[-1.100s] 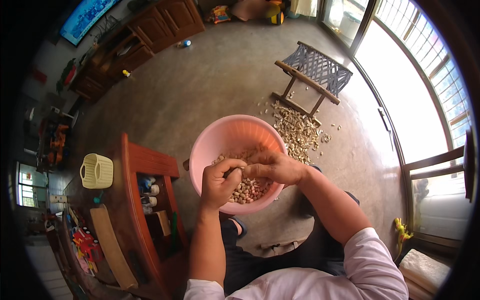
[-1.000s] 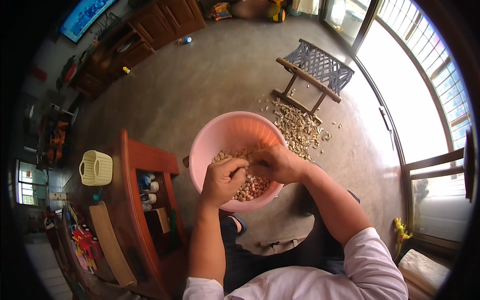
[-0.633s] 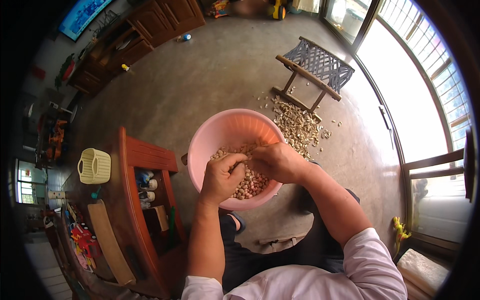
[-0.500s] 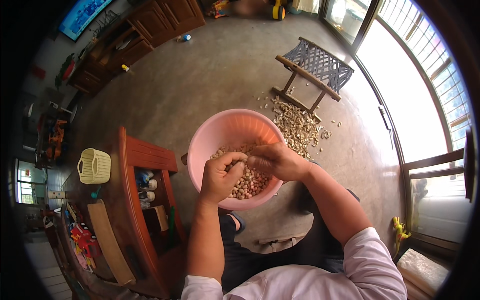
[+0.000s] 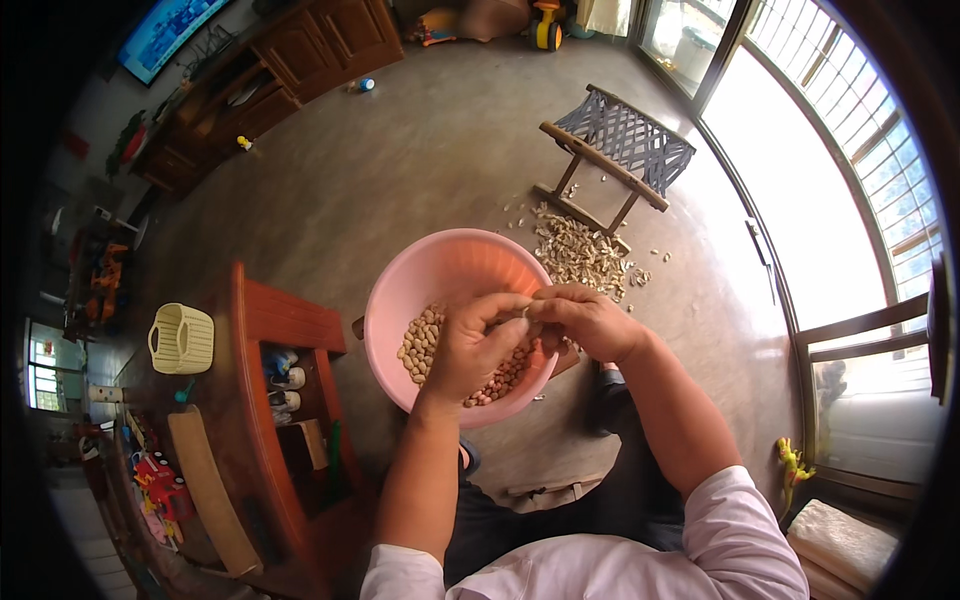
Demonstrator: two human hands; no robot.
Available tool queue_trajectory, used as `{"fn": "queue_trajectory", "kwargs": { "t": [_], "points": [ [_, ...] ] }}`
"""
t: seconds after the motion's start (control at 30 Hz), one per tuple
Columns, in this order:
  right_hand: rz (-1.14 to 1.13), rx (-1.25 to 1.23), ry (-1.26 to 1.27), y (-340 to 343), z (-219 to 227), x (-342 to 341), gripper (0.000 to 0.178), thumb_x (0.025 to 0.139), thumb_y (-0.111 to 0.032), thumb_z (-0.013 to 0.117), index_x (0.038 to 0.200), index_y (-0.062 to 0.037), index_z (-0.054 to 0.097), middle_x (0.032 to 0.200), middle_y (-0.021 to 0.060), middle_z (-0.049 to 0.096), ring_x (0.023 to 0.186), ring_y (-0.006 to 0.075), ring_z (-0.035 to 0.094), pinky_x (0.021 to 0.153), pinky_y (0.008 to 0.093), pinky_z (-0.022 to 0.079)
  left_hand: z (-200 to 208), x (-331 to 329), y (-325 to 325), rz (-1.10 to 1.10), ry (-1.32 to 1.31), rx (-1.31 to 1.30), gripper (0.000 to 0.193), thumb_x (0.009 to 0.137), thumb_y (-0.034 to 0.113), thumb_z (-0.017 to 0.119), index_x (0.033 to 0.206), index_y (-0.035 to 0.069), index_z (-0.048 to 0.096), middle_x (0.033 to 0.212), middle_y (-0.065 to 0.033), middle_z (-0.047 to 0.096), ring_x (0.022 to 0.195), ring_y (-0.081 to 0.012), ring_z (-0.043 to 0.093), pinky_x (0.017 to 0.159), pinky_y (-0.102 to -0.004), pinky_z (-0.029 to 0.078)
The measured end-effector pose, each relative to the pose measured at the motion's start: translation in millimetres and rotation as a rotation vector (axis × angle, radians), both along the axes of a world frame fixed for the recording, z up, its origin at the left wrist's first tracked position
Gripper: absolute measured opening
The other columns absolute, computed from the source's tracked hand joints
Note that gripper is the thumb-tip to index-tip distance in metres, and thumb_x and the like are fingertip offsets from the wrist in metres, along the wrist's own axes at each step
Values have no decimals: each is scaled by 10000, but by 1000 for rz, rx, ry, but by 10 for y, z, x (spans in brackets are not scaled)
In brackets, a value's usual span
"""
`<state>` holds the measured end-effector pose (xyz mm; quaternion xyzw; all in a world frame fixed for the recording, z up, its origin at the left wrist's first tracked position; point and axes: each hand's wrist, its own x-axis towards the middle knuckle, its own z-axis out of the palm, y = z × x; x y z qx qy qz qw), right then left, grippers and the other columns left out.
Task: The person sits on the floor and peels pistachios by hand, placing the kernels into a pink bowl and discarding the shells onto the floor. The task continues throughout the clip with repetitive hand motions.
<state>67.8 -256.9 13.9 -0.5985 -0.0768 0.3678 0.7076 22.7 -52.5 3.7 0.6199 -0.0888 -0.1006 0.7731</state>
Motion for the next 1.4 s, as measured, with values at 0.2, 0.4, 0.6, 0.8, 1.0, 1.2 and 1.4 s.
{"fn": "queue_trajectory", "kwargs": {
  "t": [0.2,0.4,0.6,0.8,1.0,1.2,1.4],
  "points": [
    [-144,-553,-397,-415,0,218,351,955,-358,673,917,-9,663,687,61,595,644,164,580,606,346,471,-330,249,-463,-40,-97,120,417,1022,67,588,1418,-34,502,989,-43,710,819,-52,630,710,-203,514],
    [-347,-880,-720,-464,-3,193,287,927,-320,656,961,-35,677,917,203,692,852,380,672,737,476,522,-330,260,-470,-28,230,-51,418,1055,152,538,1441,-4,507,763,43,564,601,-24,495,525,-197,410],
    [-95,-515,-979,-246,-2,132,203,890,-239,693,1016,-79,707,935,157,674,845,333,683,740,412,548,-271,224,-281,78,248,-114,435,1094,320,453,1389,14,541,888,-107,713,568,-84,548,445,-208,393],
    [-70,-376,-1120,45,-105,-4,284,828,-146,716,1112,-143,725,1114,121,660,1033,321,655,875,414,554,-221,155,-148,71,267,-169,495,1087,406,426,1368,21,555,901,-56,702,572,-60,564,452,-187,400],
    [50,-373,-1096,228,-90,-73,241,838,-115,718,1078,-137,726,1151,106,636,1067,321,637,893,416,544,-131,88,-67,90,347,-133,527,1089,438,392,1357,19,565,919,-38,693,547,-51,548,411,-182,399],
    [102,-297,-1015,277,-117,8,169,815,-142,711,957,-50,708,1061,131,650,1027,321,641,909,417,524,-127,28,4,57,331,-170,509,1088,417,418,1351,7,567,866,-42,663,538,-72,558,404,-190,400],
    [-76,-132,-891,270,-151,27,121,859,-67,721,961,-35,663,1043,117,660,974,277,666,834,386,545,-70,19,93,179,249,-80,405,1092,341,441,1195,-3,627,862,-55,666,536,-78,541,427,-193,394]
  ]
}}
